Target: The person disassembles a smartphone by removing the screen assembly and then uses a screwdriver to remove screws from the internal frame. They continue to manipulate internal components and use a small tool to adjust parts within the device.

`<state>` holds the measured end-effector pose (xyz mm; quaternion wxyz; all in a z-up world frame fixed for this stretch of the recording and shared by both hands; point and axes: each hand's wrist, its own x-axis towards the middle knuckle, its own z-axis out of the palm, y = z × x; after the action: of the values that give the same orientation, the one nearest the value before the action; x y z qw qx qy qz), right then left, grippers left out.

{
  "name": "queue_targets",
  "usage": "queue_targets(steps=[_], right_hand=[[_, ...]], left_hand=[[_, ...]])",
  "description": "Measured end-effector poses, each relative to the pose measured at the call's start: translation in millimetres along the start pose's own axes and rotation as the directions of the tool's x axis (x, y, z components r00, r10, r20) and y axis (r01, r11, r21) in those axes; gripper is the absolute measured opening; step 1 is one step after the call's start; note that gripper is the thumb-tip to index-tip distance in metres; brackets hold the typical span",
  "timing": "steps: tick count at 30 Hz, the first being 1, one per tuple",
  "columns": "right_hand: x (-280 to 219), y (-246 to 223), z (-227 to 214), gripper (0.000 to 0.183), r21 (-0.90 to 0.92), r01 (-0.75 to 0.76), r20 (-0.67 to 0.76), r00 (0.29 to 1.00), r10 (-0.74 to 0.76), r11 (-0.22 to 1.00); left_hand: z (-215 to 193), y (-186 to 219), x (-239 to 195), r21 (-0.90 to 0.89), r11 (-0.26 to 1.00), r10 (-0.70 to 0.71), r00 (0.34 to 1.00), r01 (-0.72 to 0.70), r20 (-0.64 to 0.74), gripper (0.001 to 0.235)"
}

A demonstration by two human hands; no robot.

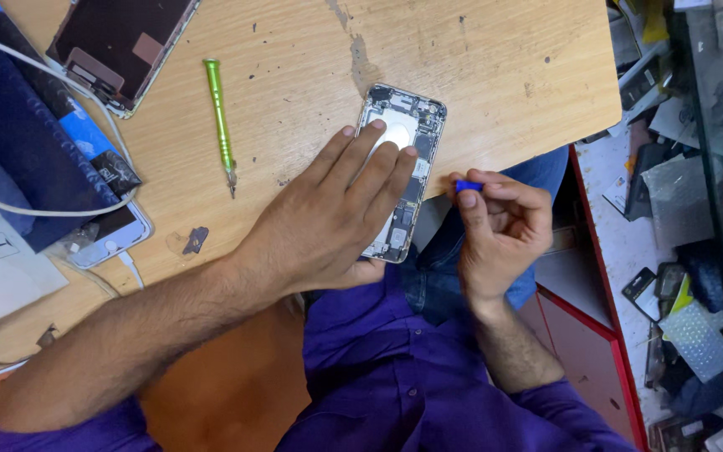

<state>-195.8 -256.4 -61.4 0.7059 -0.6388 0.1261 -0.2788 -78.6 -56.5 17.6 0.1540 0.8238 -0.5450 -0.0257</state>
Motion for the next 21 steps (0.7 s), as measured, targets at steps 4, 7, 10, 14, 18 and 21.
queue_targets(steps=[4,7,10,14,18,21], right_hand=[[28,-8,7,0.030,-0.020,0.080,0.038,0.996,-0.079,0.997],[65,-11,15,0.030,0.042,0.169,0.174,0.969,-0.174,0.985],[94,-13,27,0.026,0.071,0.243,0.337,0.907,-0.252,0.968],[117,-20,45,0.019,0.002,0.376,0.478,0.813,-0.331,0.927],[123,-23,56,0.018,-0.040,0.398,0.486,0.809,-0.330,0.916],[125,-23,60,0.019,-0.041,0.385,0.476,0.819,-0.321,0.922]], left_hand=[[-6,-13,-2,-0.248,0.969,-0.015,0.992,-0.016,-0.123,0.116],[-10,-26,-4,-0.389,0.920,-0.097,0.992,0.059,-0.081,0.109],[-12,-42,-6,-0.533,0.839,-0.164,0.985,0.113,-0.049,0.105],[-17,-61,-10,-0.617,0.787,-0.131,0.975,-0.008,-0.179,0.085],[-20,-64,-10,-0.684,0.730,-0.176,0.969,0.011,-0.172,0.088],[-24,-61,-8,-0.703,0.708,-0.218,0.967,0.063,-0.133,0.084]])
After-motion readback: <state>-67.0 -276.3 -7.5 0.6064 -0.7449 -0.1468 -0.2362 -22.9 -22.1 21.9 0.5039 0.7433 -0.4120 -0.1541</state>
